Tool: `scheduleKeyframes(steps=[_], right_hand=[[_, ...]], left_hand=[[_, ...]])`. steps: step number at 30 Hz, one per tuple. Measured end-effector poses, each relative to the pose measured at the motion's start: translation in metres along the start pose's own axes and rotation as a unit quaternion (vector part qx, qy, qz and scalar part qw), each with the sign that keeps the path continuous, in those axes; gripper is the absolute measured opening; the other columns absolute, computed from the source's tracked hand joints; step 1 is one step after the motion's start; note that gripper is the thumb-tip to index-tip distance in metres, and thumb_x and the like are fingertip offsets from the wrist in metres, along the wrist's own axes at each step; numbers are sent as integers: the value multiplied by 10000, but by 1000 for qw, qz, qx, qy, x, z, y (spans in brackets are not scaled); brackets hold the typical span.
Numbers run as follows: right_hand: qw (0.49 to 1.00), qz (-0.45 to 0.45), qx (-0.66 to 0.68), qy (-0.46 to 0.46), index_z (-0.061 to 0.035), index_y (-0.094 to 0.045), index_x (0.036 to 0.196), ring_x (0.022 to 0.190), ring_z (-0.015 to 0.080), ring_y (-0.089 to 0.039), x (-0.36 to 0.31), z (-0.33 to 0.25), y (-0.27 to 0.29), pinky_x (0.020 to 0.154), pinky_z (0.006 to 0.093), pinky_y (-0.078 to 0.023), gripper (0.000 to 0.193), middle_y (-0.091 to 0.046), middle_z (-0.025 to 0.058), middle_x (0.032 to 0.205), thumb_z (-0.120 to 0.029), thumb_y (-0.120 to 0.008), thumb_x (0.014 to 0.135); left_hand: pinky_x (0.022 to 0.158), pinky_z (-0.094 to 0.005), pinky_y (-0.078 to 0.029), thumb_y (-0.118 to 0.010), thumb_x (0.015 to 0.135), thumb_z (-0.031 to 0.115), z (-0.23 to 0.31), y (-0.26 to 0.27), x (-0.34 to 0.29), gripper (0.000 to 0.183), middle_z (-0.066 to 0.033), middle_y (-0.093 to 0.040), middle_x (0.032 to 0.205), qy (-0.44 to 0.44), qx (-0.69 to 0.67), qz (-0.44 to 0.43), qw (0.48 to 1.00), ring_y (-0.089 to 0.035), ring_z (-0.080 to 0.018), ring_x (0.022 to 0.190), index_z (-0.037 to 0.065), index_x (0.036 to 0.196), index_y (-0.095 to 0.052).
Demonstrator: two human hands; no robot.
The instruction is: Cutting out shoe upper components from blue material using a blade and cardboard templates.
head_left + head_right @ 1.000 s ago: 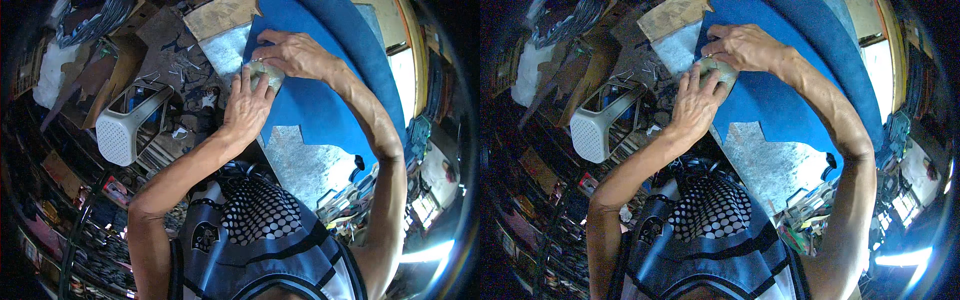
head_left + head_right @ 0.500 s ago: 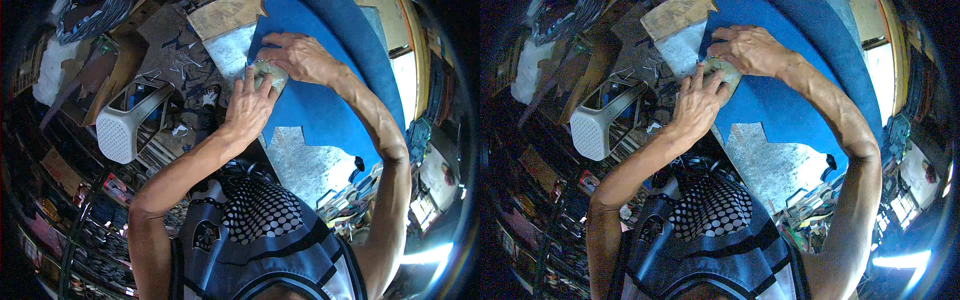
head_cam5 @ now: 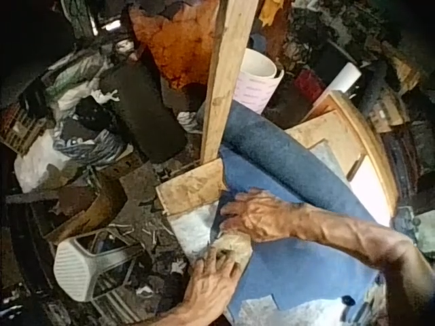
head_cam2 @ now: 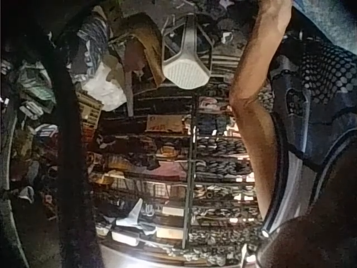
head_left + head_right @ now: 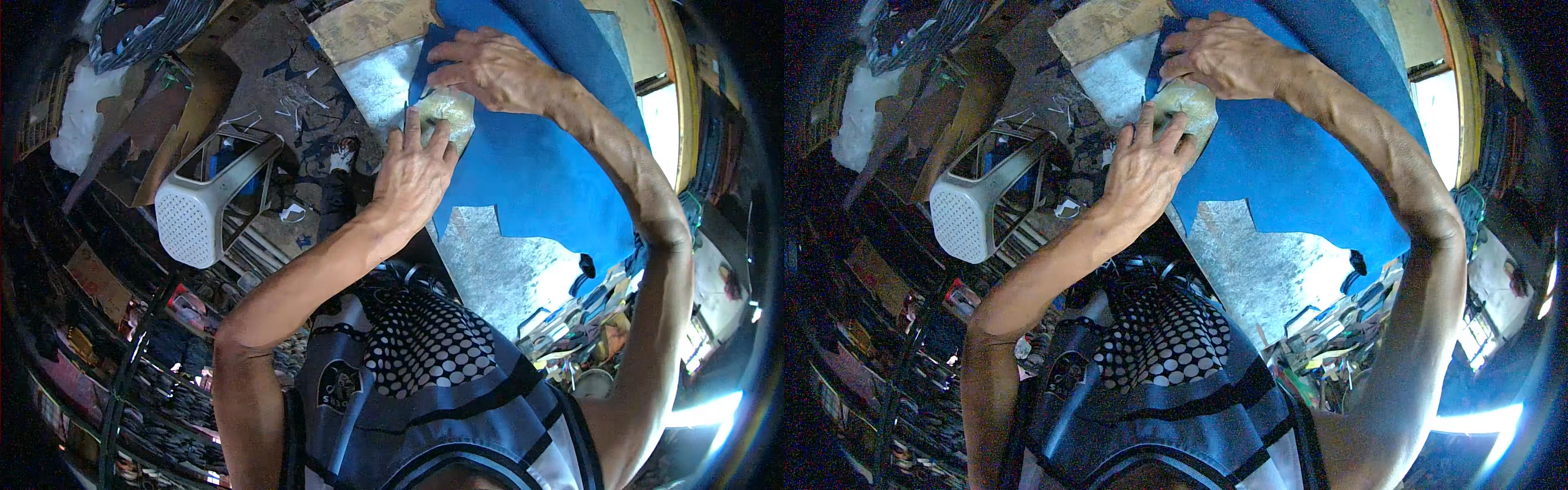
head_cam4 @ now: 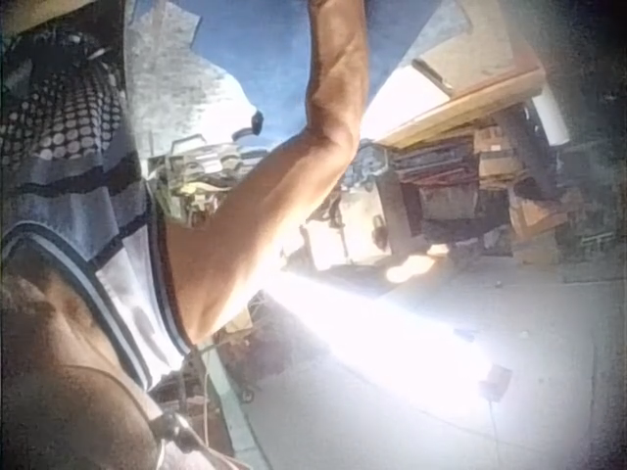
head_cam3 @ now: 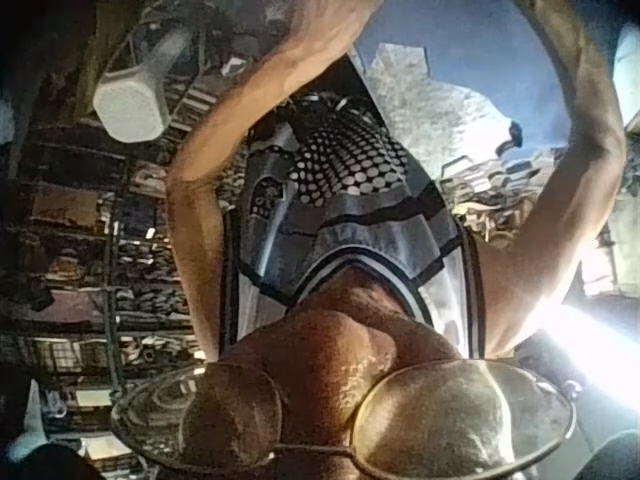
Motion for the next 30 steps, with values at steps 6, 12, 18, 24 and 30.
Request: scheduleKeyframes(steps=[6, 12, 18, 24, 30], right_hand=[[998, 44, -46, 10, -181, -729, 1117, 1146, 272, -578, -5, 13, -6, 1013, 513, -444, 235, -631, 15, 1290, -179, -649, 897], [999, -41, -2, -11, -182, -721, 1120, 1206, 270, -546, 5, 15, 4, 1034, 511, -412, 232, -619, 27, 1309, -198, -658, 897], [1000, 17, -18, 11, -178, -723, 1105, 1195, 254, -548, 5, 20, 0, 1027, 492, -417, 225, -603, 88, 1316, -196, -664, 889], [1000, -14, 7, -20, -173, -712, 1143, 1248, 275, -533, 2, 23, 7, 1083, 524, -390, 258, -581, 74, 1370, -186, -659, 890], [998, -35, 17, -58, -152, -699, 1158, 1298, 280, -504, -2, 25, 0, 1130, 579, -349, 258, -525, 49, 1452, -156, -628, 909]], left_hand=[[908, -494, -472, -593, 867, 161, 3, 2, 2, 291, -117, -546, 1322, -11, 1, 13, 1000, -496, -452, 1255, 84, 1137, -671], [885, -457, -484, -612, 842, 147, 3, 3, 9, 270, -157, -540, 1333, -18, 6, 5, 1000, -513, -434, 1223, 74, 1092, -684], [896, -427, -437, -630, 826, 163, -3, 12, 22, 274, -204, -531, 1352, -4, -10, -31, 999, -529, -344, 1133, 106, 1085, -699], [919, -421, -409, -629, 829, 181, -3, 12, 24, 305, -204, -521, 1376, -11, 24, -37, 999, -522, -338, 1137, 123, 1121, -695], [926, -423, -408, -602, 849, 195, -6, 13, 22, 297, -205, -517, 1381, -27, 24, -36, 999, -520, -340, 1143, 122, 1121, -696]])
Point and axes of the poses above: each hand's wrist, its own x-axis towards the middle knuckle, its own y-axis out of the back of the hand, z = x × y, the point moved 1 cm from there along x, towards the middle knuckle
